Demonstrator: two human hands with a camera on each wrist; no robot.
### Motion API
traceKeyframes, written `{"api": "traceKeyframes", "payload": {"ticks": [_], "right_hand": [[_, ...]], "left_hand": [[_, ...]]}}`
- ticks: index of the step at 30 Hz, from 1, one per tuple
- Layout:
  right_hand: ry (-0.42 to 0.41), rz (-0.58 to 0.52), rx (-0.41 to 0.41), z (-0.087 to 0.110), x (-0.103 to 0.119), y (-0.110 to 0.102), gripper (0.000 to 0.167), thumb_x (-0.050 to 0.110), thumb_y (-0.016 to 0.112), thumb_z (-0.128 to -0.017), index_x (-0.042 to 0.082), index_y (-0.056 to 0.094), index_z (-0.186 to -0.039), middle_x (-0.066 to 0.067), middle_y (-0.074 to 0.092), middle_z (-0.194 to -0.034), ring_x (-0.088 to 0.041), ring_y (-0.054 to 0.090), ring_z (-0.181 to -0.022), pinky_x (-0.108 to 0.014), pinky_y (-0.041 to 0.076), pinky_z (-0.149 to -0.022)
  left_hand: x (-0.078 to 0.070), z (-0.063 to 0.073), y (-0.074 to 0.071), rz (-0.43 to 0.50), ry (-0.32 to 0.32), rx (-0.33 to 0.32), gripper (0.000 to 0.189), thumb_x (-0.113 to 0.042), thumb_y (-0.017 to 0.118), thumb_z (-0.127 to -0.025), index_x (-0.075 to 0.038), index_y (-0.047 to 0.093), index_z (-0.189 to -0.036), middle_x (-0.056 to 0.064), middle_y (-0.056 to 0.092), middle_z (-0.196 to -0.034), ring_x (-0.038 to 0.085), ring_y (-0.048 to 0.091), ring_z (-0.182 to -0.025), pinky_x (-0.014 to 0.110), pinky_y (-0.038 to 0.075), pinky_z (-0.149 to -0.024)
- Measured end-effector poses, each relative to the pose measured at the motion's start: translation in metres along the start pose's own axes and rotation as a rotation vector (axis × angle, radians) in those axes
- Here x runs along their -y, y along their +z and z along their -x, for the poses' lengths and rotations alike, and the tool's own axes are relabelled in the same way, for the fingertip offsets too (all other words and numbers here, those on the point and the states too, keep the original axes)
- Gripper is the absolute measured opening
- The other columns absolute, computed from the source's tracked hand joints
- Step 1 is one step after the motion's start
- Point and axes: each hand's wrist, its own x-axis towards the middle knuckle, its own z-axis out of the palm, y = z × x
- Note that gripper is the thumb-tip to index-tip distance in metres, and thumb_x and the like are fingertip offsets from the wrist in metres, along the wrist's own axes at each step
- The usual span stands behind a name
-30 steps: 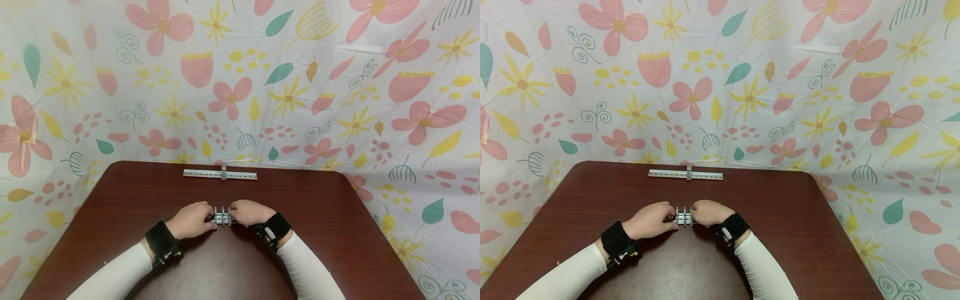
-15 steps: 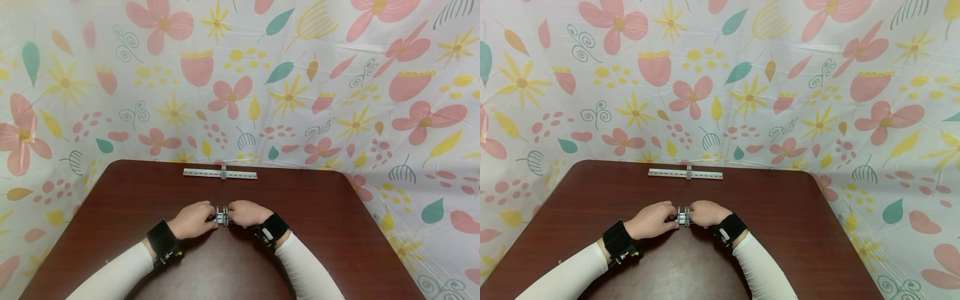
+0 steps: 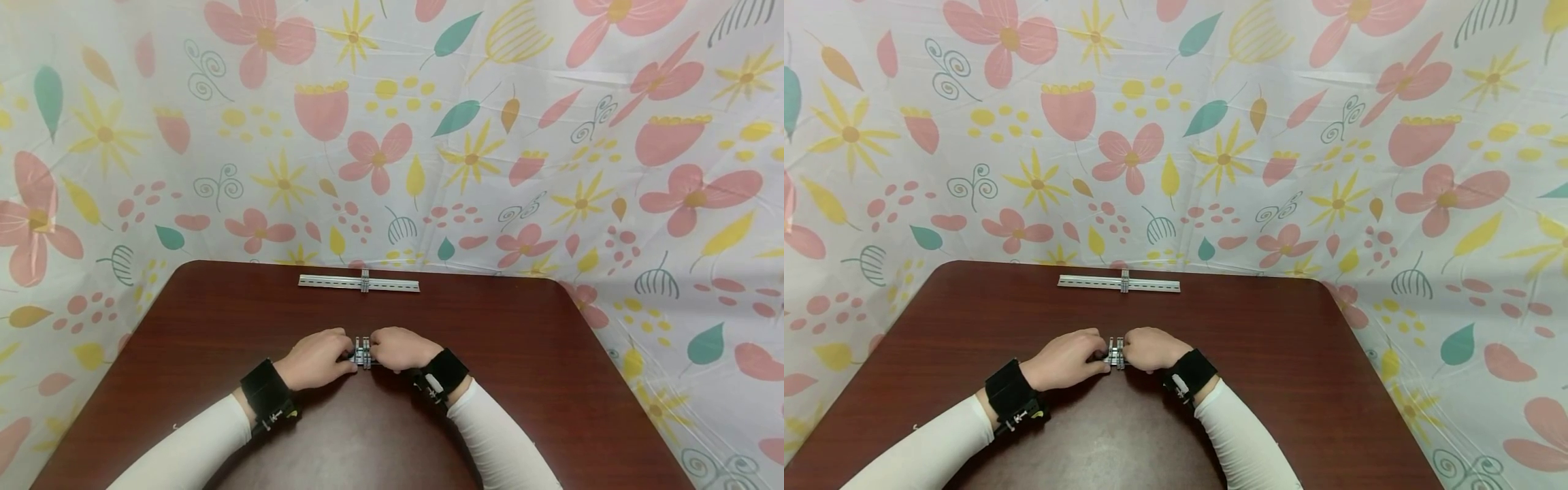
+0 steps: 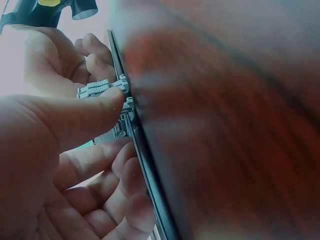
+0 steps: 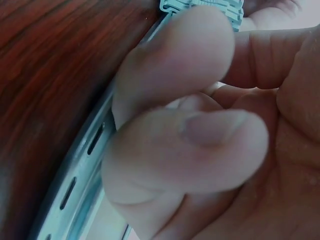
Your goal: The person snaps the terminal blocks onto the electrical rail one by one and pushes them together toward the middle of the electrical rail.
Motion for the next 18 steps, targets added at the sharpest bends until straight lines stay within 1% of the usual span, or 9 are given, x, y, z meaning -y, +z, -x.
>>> {"api": "traceKeyframes", "payload": {"ticks": [4, 9, 15, 18], "right_hand": [[-0.002, -0.001, -0.002, -0.001, 0.0025, 0.0007, 0.03, 0.015, 0.052, -0.111, 0.011, 0.067, -0.086, 0.003, 0.054, -0.062, -0.012, 0.051, -0.048, -0.027, 0.043, -0.051], [0.013, -0.005, -0.004, -0.0018, 0.0037, 0.0021, 0.029, 0.016, 0.052, -0.111, 0.013, 0.067, -0.086, 0.003, 0.054, -0.061, -0.011, 0.052, -0.048, -0.027, 0.043, -0.051], [-0.02, 0.029, -0.024, -0.0024, 0.0052, 0.0031, 0.03, 0.017, 0.053, -0.111, 0.016, 0.065, -0.083, 0.005, 0.053, -0.065, -0.01, 0.05, -0.051, -0.026, 0.041, -0.053], [-0.019, 0.028, -0.028, -0.0024, 0.0052, 0.0033, 0.03, 0.016, 0.053, -0.112, 0.016, 0.065, -0.084, 0.005, 0.054, -0.066, -0.01, 0.05, -0.052, -0.026, 0.042, -0.053]], "left_hand": [[0.002, -0.001, 0.002, 0.0, 0.006, 0.0, 0.025, -0.027, 0.088, -0.098, -0.025, 0.069, -0.082, -0.005, 0.054, -0.083, 0.008, 0.049, -0.071, 0.03, 0.044, -0.059], [0.002, -0.0021, 0.0027, 0.005, 0.013, 0.009, 0.025, -0.028, 0.087, -0.099, -0.025, 0.069, -0.082, -0.004, 0.055, -0.084, 0.008, 0.048, -0.071, 0.03, 0.044, -0.059], [0.0004, -0.0031, 0.0019, 0.0, 0.024, 0.012, 0.026, -0.027, 0.086, -0.1, -0.024, 0.067, -0.082, -0.007, 0.052, -0.083, 0.008, 0.048, -0.072, 0.03, 0.044, -0.06], [0.0003, -0.0039, 0.0022, -0.001, 0.027, 0.012, 0.026, -0.027, 0.086, -0.099, -0.024, 0.067, -0.082, -0.008, 0.051, -0.083, 0.009, 0.048, -0.072, 0.03, 0.044, -0.06]]}}
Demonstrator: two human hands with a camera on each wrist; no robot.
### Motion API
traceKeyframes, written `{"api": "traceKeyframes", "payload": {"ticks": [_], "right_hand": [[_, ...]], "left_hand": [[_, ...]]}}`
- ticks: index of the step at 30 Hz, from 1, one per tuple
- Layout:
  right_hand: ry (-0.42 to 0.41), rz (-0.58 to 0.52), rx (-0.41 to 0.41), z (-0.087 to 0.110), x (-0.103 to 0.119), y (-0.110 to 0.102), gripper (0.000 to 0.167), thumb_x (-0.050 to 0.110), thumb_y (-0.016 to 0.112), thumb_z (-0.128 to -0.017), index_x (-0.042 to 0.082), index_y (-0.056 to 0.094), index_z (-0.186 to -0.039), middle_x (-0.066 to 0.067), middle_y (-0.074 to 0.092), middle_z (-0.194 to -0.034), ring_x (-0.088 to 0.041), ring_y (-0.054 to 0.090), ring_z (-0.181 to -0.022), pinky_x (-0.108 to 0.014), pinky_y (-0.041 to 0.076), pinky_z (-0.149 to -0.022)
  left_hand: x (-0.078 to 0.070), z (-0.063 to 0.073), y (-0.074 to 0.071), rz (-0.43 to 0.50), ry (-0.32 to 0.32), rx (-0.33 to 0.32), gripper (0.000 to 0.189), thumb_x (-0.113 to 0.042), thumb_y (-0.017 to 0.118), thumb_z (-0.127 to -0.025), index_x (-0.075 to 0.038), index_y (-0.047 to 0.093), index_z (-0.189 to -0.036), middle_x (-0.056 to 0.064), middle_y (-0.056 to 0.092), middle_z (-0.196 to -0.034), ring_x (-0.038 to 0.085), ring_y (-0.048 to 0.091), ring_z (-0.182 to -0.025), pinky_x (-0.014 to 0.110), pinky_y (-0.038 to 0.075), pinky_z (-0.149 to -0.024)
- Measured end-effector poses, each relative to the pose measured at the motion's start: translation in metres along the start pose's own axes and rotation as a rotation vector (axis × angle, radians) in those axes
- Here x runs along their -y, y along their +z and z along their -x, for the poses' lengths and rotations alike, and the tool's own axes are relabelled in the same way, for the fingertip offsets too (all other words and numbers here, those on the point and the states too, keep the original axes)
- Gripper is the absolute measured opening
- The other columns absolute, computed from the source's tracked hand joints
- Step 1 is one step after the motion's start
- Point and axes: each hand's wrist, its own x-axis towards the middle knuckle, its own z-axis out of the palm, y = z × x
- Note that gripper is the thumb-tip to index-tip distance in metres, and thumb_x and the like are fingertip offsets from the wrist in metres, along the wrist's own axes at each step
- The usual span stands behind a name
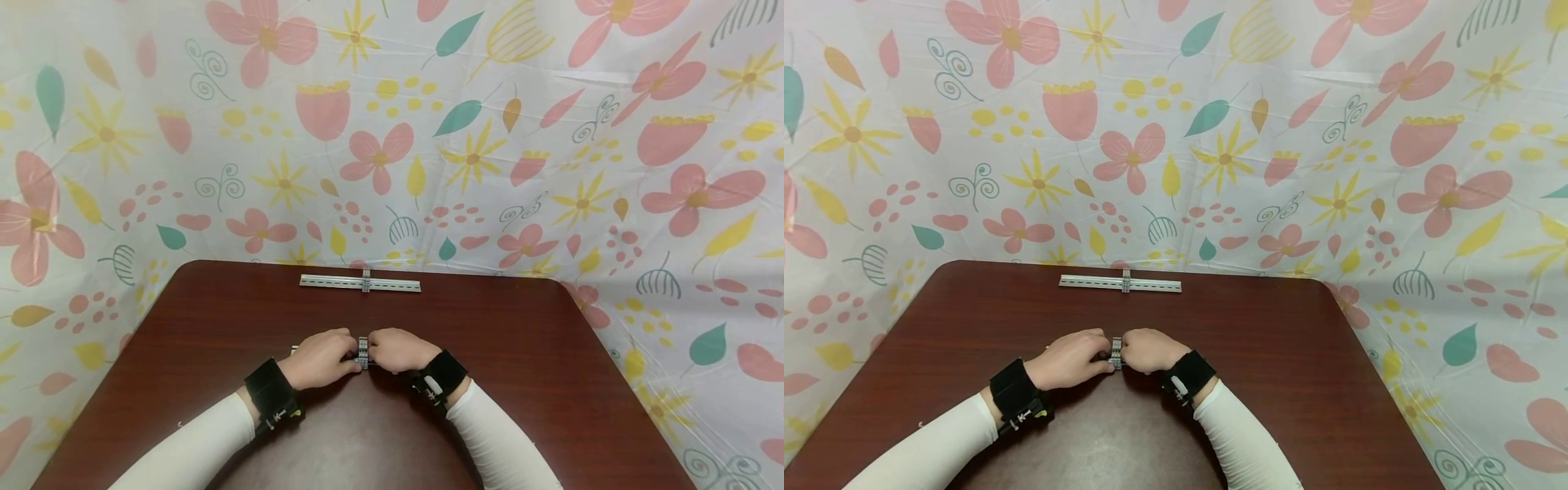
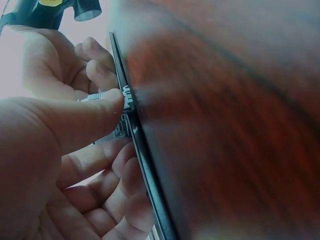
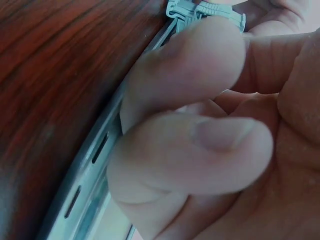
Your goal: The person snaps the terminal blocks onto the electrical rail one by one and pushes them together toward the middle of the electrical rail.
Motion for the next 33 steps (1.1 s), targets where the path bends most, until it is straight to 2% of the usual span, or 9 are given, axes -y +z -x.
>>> {"api": "traceKeyframes", "payload": {"ticks": [7, 11, 14, 17, 20, 23, 28, 33], "right_hand": [[-0.005, 0.022, -0.012, -0.001, 0.0, 0.0, 0.027, 0.016, 0.055, -0.111, 0.016, 0.066, -0.087, 0.005, 0.055, -0.069, -0.01, 0.051, -0.055, -0.027, 0.042, -0.056], [-0.027, 0.033, -0.007, 0.001, -0.003, -0.004, 0.024, 0.016, 0.056, -0.111, 0.016, 0.07, -0.092, 0.006, 0.056, -0.072, -0.01, 0.051, -0.06, -0.029, 0.043, -0.061], [-0.035, 0.047, -0.027, 0.005, -0.006, -0.008, 0.023, 0.017, 0.055, -0.113, 0.015, 0.074, -0.1, 0.006, 0.06, -0.08, -0.01, 0.054, -0.068, -0.032, 0.047, -0.069], [-0.039, 0.06, -0.067, 0.011, -0.012, -0.013, 0.022, 0.018, 0.054, -0.114, 0.015, 0.074, -0.106, 0.006, 0.064, -0.086, -0.01, 0.057, -0.075, -0.035, 0.049, -0.076], [-0.044, 0.054, -0.102, 0.017, -0.02, -0.018, 0.017, 0.021, 0.059, -0.114, 0.018, 0.073, -0.106, 0.007, 0.065, -0.086, -0.011, 0.058, -0.073, -0.036, 0.05, -0.075], [-0.059, 0.066, -0.14, 0.023, -0.03, -0.021, 0.01, 0.026, 0.068, -0.111, 0.021, 0.07, -0.104, 0.007, 0.063, -0.086, -0.011, 0.057, -0.073, -0.035, 0.05, -0.072], [-0.051, 0.08, -0.167, 0.037, -0.048, -0.022, 0.023, 0.036, 0.084, -0.102, 0.02, 0.069, -0.107, 0.004, 0.06, -0.095, -0.013, 0.057, -0.084, -0.035, 0.05, -0.075], [-0.022, 0.083, -0.16, 0.053, -0.062, -0.023, 0.039, 0.042, 0.089, -0.096, 0.016, 0.07, -0.118, 0.0, 0.057, -0.107, -0.015, 0.054, -0.093, -0.038, 0.052, -0.083]], "left_hand": [[0.002, -0.001, -0.001, 0.002, 0.004, 0.012, 0.026, -0.028, 0.088, -0.098, -0.025, 0.068, -0.082, -0.007, 0.052, -0.084, 0.008, 0.049, -0.072, 0.029, 0.044, -0.06], [0.008, 0.002, -0.009, 0.006, 0.027, 0.038, 0.024, -0.027, 0.091, -0.095, -0.023, 0.07, -0.084, -0.004, 0.054, -0.085, 0.008, 0.048, -0.072, 0.029, 0.041, -0.06], [0.014, 0.006, -0.018, 0.01, 0.031, 0.048, 0.017, -0.027, 0.093, -0.093, -0.018, 0.079, -0.093, -0.003, 0.06, -0.09, 0.01, 0.052, -0.078, 0.03, 0.046, -0.065], [0.023, 0.009, -0.028, 0.012, 0.016, 0.047, 0.026, -0.028, 0.095, -0.089, -0.015, 0.085, -0.109, -0.002, 0.067, -0.1, 0.012, 0.059, -0.09, 0.033, 0.053, -0.074], [0.031, 0.014, -0.036, 0.02, -0.022, 0.061, 0.037, -0.03, 0.097, -0.087, -0.013, 0.085, -0.118, -0.002, 0.068, -0.107, 0.016, 0.062, -0.1, 0.036, 0.056, -0.081], [0.036, 0.018, -0.041, 0.029, -0.06, 0.084, 0.044, -0.031, 0.098, -0.085, -0.012, 0.084, -0.122, -0.001, 0.067, -0.109, 0.018, 0.061, -0.103, 0.038, 0.057, -0.083], [0.043, 0.028, -0.043, 0.019, -0.101, 0.122, 0.05, -0.032, 0.098, -0.085, -0.011, 0.082, -0.127, -0.001, 0.066, -0.112, 0.018, 0.059, -0.105, 0.037, 0.055, -0.083], [0.049, 0.039, -0.045, 0.013, -0.116, 0.12, 0.05, -0.031, 0.097, -0.085, -0.01, 0.081, -0.128, 0.0, 0.066, -0.114, 0.02, 0.06, -0.109, 0.039, 0.056, -0.086]]}}
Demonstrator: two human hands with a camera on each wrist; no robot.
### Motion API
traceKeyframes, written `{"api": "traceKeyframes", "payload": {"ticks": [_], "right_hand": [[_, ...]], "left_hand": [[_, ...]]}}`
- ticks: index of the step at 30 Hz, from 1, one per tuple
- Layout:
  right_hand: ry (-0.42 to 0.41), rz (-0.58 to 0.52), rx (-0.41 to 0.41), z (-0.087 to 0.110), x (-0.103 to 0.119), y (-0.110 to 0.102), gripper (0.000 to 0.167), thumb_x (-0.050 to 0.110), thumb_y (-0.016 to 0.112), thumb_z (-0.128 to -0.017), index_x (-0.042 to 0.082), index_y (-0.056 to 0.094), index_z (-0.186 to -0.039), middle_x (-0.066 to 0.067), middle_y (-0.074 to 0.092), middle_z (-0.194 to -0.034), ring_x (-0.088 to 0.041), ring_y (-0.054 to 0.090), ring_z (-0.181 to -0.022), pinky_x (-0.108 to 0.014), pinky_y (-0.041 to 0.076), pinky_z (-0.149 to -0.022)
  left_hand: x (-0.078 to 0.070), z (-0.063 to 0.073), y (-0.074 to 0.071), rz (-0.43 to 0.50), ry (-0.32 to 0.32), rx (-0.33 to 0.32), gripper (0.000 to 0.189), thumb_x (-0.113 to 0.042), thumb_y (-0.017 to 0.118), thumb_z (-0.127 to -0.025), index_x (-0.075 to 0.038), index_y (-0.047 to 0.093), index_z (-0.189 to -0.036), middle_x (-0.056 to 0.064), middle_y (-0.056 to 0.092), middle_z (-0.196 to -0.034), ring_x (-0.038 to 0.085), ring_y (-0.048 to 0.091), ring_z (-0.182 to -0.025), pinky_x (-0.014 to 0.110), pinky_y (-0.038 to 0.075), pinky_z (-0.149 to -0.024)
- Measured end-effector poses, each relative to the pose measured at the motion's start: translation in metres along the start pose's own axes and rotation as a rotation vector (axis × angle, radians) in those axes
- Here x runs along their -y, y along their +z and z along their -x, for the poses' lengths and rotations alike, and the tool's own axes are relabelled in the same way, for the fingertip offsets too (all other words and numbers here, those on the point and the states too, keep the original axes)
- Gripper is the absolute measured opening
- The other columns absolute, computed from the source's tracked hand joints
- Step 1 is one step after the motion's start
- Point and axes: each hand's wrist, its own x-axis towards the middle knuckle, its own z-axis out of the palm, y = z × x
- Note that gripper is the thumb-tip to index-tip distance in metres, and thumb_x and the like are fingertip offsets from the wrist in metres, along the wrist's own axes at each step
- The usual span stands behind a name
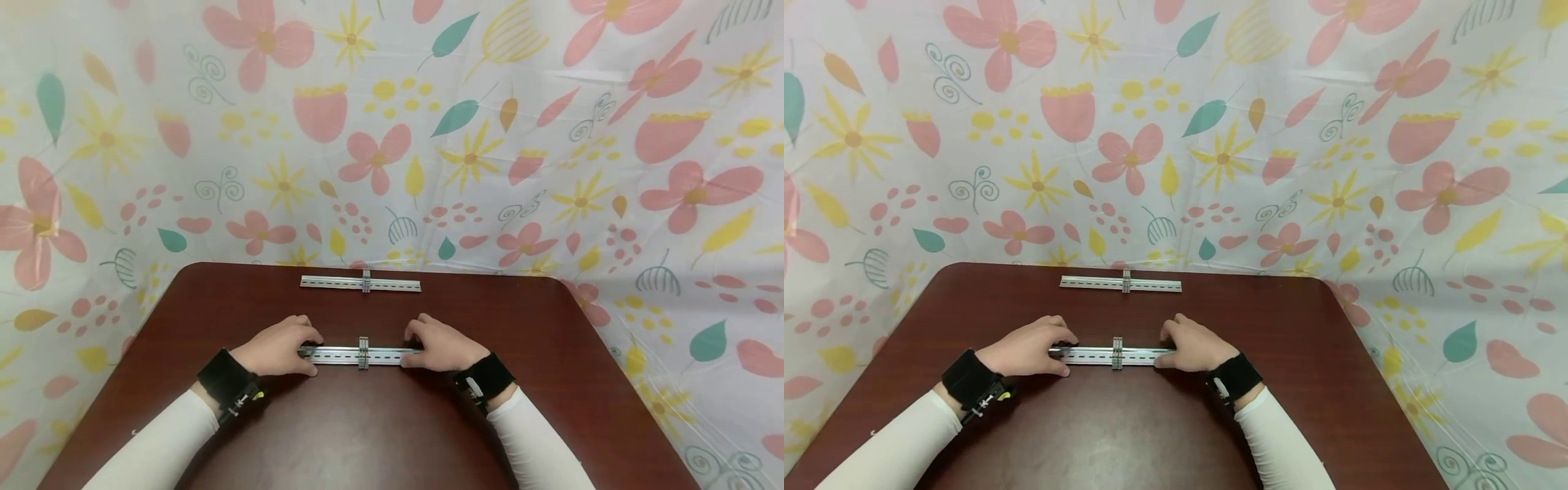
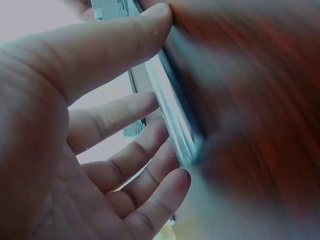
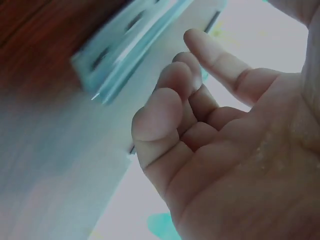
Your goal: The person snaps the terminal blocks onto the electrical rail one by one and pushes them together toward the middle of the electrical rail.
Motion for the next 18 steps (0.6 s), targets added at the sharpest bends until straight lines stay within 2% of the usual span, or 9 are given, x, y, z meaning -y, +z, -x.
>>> {"api": "traceKeyframes", "payload": {"ticks": [7, 12, 18], "right_hand": [[-0.008, 0.02, -0.01, 0.009, -0.007, -0.003, 0.05, 0.038, 0.092, -0.092, 0.011, 0.071, -0.128, -0.004, 0.055, -0.114, -0.019, 0.05, -0.104, -0.041, 0.051, -0.088], [0.03, 0.03, 0.022, 0.01, -0.006, -0.005, 0.053, 0.033, 0.095, -0.09, 0.012, 0.07, -0.132, -0.003, 0.054, -0.117, -0.022, 0.05, -0.112, -0.043, 0.052, -0.092], [0.055, 0.045, 0.053, 0.011, -0.005, -0.006, 0.047, 0.025, 0.094, -0.091, 0.015, 0.071, -0.131, 0.0, 0.056, -0.115, -0.019, 0.055, -0.108, -0.043, 0.054, -0.092]], "left_hand": [[0.013, 0.012, -0.003, -0.006, -0.013, -0.024, 0.045, -0.031, 0.096, -0.087, -0.012, 0.083, -0.125, -0.004, 0.067, -0.112, 0.017, 0.061, -0.107, 0.04, 0.058, -0.089], [0.018, 0.016, -0.003, -0.003, 0.007, -0.035, 0.039, -0.031, 0.096, -0.087, -0.014, 0.083, -0.121, -0.006, 0.065, -0.109, 0.015, 0.06, -0.104, 0.038, 0.058, -0.087], [0.02, 0.017, -0.003, -0.005, 0.031, -0.05, 0.035, -0.028, 0.094, -0.089, -0.014, 0.084, -0.12, -0.007, 0.065, -0.106, 0.013, 0.058, -0.102, 0.037, 0.057, -0.087]]}}
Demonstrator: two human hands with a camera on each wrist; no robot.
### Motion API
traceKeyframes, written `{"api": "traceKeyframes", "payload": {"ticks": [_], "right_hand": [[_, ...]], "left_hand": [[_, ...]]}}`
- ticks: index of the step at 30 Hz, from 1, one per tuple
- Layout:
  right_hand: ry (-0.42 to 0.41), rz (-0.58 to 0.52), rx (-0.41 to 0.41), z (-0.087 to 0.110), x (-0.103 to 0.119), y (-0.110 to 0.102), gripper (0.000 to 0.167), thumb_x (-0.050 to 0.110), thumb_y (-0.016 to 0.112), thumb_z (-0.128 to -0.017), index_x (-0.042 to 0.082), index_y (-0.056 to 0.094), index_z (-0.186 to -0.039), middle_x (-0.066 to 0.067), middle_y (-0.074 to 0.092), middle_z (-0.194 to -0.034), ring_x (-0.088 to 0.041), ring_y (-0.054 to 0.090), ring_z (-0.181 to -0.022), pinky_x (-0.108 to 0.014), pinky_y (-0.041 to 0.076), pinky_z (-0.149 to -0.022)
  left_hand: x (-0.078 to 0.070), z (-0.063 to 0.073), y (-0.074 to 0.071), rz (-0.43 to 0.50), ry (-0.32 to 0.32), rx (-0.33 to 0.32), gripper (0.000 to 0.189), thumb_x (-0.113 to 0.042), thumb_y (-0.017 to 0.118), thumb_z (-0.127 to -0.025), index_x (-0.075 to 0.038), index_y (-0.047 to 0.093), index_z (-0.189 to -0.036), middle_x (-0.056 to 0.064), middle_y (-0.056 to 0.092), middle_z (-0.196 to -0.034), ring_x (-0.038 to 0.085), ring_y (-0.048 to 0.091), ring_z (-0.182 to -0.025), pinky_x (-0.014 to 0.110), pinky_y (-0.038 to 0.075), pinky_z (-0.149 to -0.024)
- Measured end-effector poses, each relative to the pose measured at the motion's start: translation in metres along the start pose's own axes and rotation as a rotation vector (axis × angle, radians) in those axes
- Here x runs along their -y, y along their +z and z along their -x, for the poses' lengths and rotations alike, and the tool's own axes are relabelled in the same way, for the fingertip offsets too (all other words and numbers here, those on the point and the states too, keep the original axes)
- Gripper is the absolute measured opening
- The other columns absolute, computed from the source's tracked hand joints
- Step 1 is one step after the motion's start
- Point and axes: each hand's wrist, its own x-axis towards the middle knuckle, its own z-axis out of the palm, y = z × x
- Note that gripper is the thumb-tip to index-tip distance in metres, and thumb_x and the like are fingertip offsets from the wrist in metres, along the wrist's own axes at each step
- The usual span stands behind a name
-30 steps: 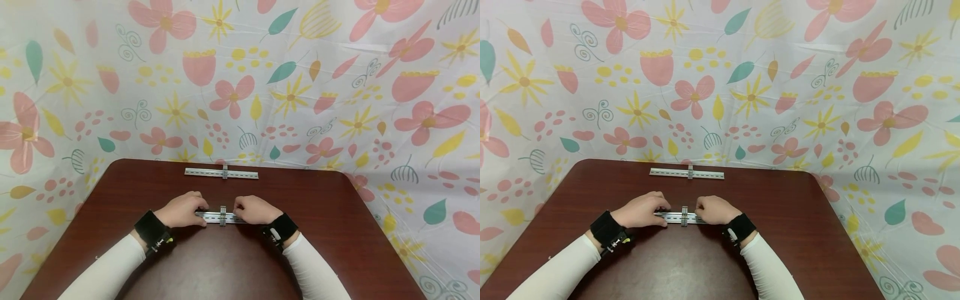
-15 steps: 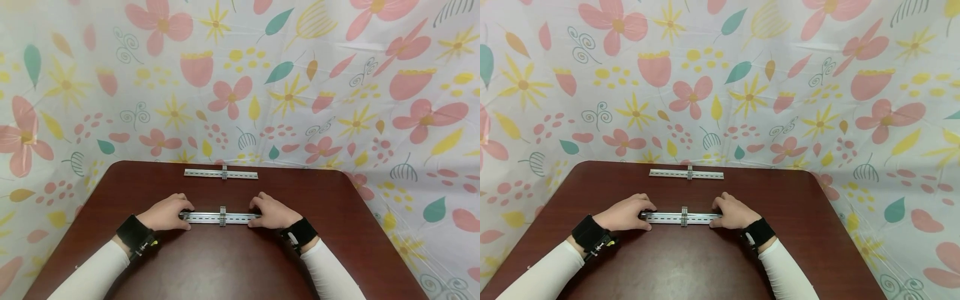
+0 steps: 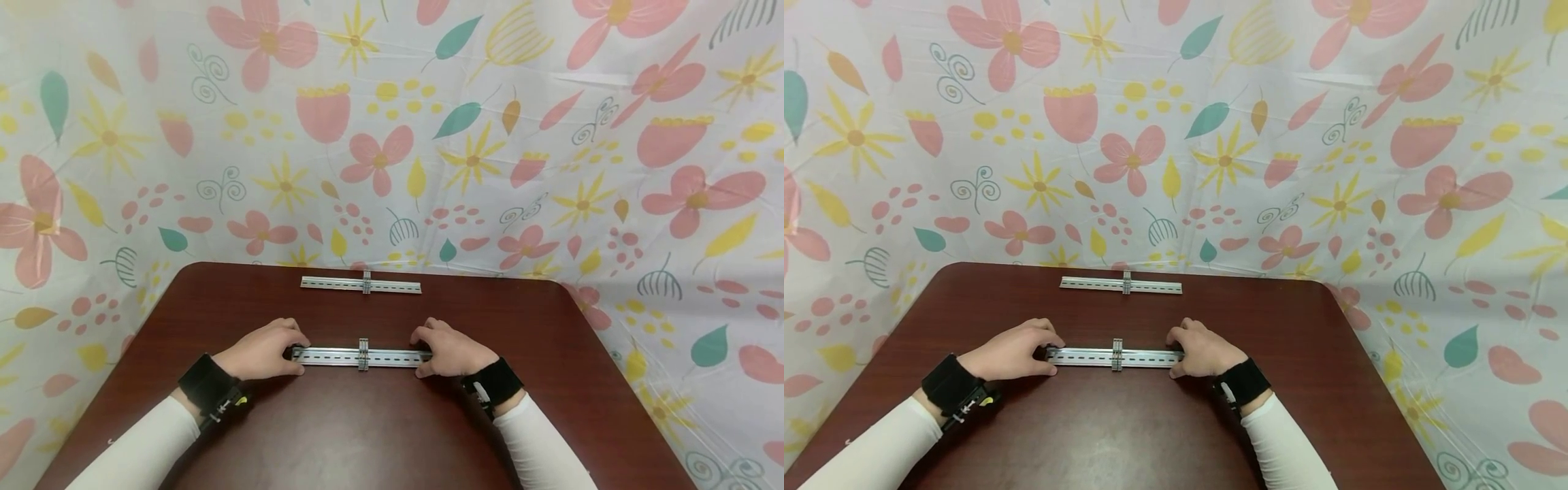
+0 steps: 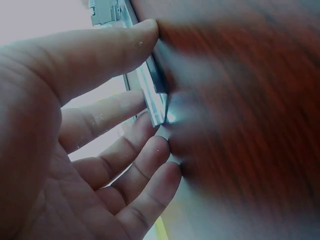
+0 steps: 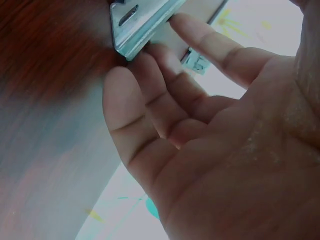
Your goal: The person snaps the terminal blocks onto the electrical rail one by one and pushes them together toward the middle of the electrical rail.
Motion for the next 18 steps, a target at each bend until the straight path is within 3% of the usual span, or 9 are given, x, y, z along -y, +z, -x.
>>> {"api": "traceKeyframes", "payload": {"ticks": [7, 18], "right_hand": [[-0.033, -0.023, 0.015, -0.0005, -0.0023, -0.0008, 0.037, 0.019, 0.092, -0.092, 0.017, 0.073, -0.124, 0.005, 0.059, -0.108, -0.017, 0.056, -0.097, -0.042, 0.054, -0.087], [-0.066, -0.025, -0.005, -0.0093, -0.0082, -0.0035, 0.03, 0.016, 0.092, -0.093, 0.018, 0.076, -0.118, 0.002, 0.06, -0.104, -0.017, 0.056, -0.093, -0.041, 0.053, -0.084]], "left_hand": [[-0.0017, 0.001, -0.0008, -0.002, 0.016, 0.0, 0.028, -0.022, 0.091, -0.093, -0.013, 0.084, -0.119, -0.007, 0.065, -0.105, 0.016, 0.061, -0.101, 0.036, 0.058, -0.086], [0.0011, -0.0054, -0.0009, -0.005, -0.007, -0.025, 0.027, -0.019, 0.087, -0.097, -0.01, 0.083, -0.122, -0.002, 0.067, -0.109, 0.017, 0.06, -0.102, 0.038, 0.056, -0.085]]}}
